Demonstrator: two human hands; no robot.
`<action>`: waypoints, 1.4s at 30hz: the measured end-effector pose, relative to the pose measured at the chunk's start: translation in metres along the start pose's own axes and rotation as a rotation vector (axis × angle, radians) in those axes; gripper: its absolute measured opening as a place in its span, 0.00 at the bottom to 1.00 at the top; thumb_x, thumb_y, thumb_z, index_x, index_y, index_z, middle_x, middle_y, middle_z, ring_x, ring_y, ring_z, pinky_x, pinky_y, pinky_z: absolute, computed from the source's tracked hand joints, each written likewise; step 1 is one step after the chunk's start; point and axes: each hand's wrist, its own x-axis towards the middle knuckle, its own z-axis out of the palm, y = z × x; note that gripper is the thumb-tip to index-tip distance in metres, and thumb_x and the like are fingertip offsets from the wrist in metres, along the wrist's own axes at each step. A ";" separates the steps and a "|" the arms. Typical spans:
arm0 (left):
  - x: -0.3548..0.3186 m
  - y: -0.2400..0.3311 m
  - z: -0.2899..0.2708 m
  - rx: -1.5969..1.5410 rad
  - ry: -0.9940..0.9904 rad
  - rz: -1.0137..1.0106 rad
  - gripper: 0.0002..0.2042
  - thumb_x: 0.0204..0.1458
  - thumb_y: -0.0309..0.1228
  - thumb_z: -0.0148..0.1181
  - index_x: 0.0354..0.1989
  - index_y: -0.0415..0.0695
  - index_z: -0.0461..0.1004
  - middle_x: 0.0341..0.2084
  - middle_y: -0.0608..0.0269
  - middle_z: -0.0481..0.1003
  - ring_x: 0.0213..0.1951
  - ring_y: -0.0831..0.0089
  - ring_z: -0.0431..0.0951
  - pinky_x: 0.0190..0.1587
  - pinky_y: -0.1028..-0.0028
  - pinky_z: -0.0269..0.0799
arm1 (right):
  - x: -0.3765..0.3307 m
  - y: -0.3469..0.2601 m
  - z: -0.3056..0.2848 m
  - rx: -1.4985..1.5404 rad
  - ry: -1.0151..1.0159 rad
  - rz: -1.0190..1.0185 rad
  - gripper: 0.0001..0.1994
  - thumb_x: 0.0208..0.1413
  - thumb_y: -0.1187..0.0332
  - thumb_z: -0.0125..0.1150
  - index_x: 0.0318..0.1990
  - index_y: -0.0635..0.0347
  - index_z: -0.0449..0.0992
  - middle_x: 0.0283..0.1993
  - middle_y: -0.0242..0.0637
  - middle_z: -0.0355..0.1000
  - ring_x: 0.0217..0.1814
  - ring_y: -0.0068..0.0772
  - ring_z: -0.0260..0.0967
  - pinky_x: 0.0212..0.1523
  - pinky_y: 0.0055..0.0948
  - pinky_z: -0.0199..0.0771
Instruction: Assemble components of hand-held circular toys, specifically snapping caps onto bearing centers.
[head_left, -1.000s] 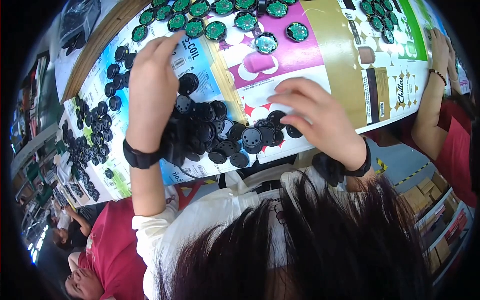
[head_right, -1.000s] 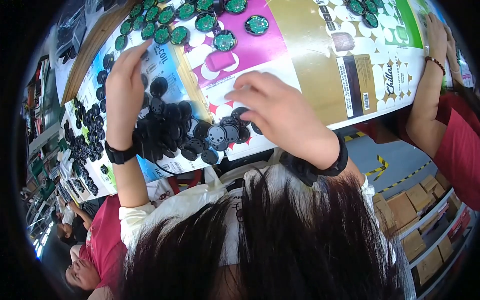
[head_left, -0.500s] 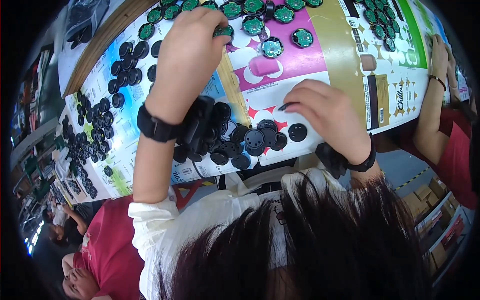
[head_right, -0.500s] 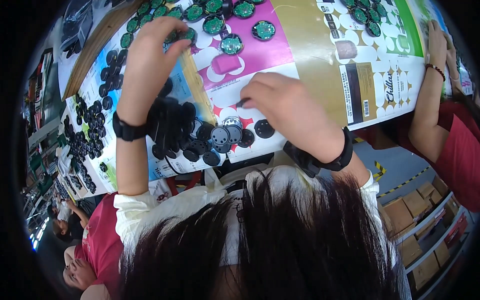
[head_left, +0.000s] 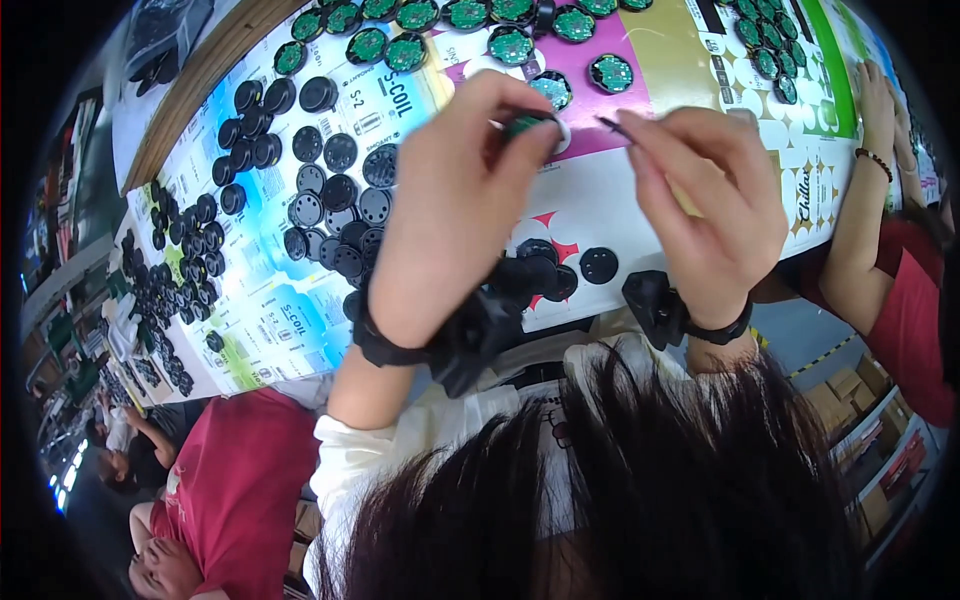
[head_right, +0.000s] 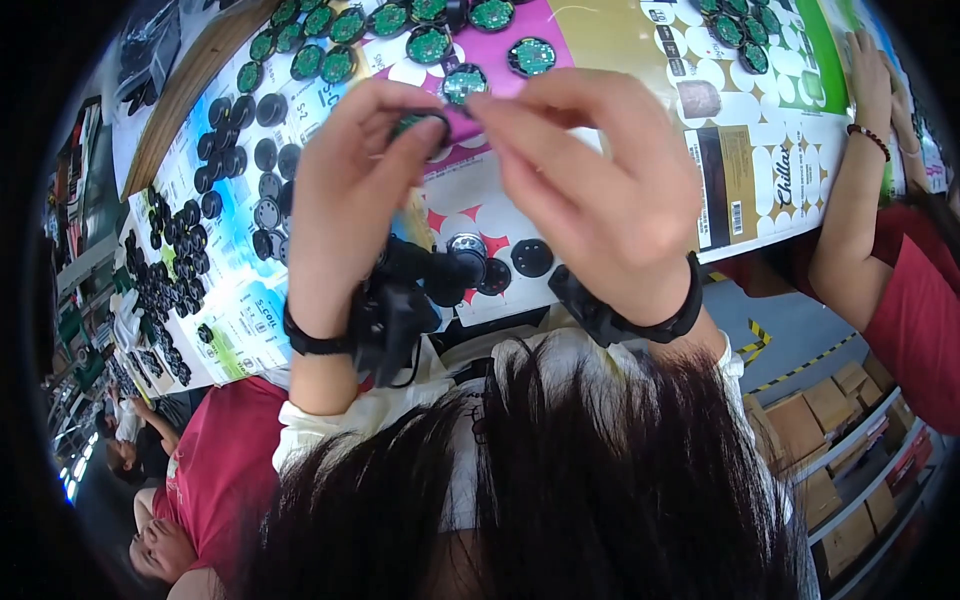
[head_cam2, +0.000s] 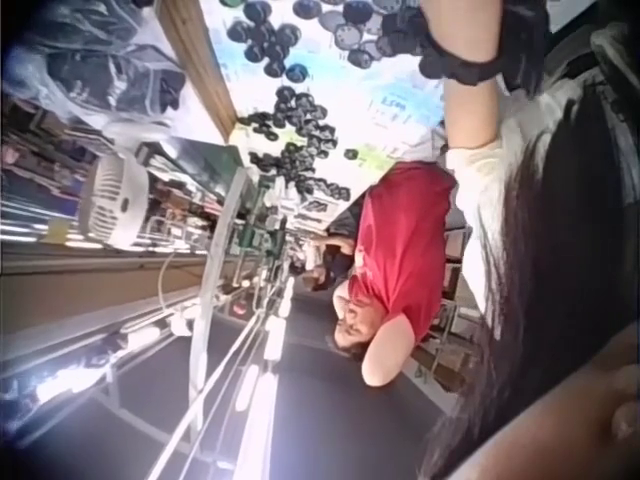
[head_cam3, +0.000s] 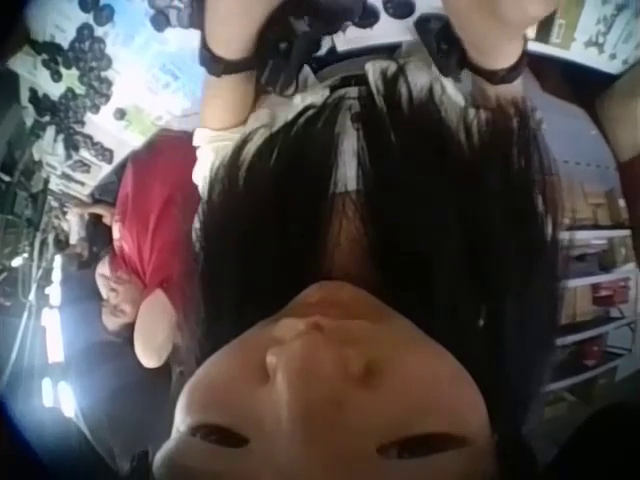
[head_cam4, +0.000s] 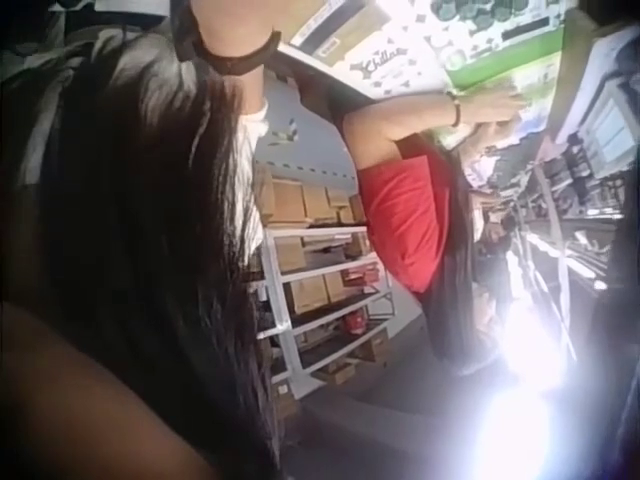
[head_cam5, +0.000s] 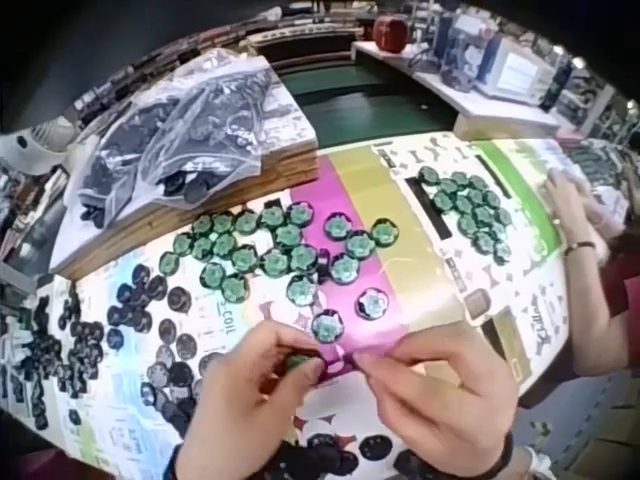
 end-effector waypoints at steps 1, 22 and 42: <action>-0.003 0.000 0.003 -0.002 0.008 -0.003 0.08 0.41 0.19 0.51 0.32 0.37 0.66 0.22 0.59 0.71 0.22 0.77 0.69 0.24 0.81 0.63 | 0.000 -0.002 0.004 0.006 -0.005 -0.005 0.15 0.34 0.84 0.57 0.35 0.65 0.74 0.33 0.40 0.69 0.37 0.33 0.68 0.31 0.23 0.68; -0.022 0.011 -0.002 -0.373 -0.085 0.077 0.11 0.46 0.17 0.45 0.40 0.35 0.66 0.29 0.63 0.70 0.28 0.81 0.67 0.30 0.82 0.65 | 0.011 -0.012 -0.006 0.193 -0.194 -0.071 0.23 0.23 0.73 0.65 0.37 0.65 0.73 0.35 0.38 0.66 0.34 0.34 0.64 0.33 0.25 0.65; -0.024 0.004 0.004 -0.882 -0.165 0.007 0.16 0.49 0.23 0.49 0.48 0.33 0.62 0.39 0.55 0.70 0.40 0.74 0.70 0.43 0.77 0.66 | 0.007 -0.009 -0.005 0.078 0.004 -0.120 0.24 0.24 0.72 0.67 0.38 0.65 0.73 0.34 0.37 0.66 0.33 0.31 0.63 0.31 0.23 0.64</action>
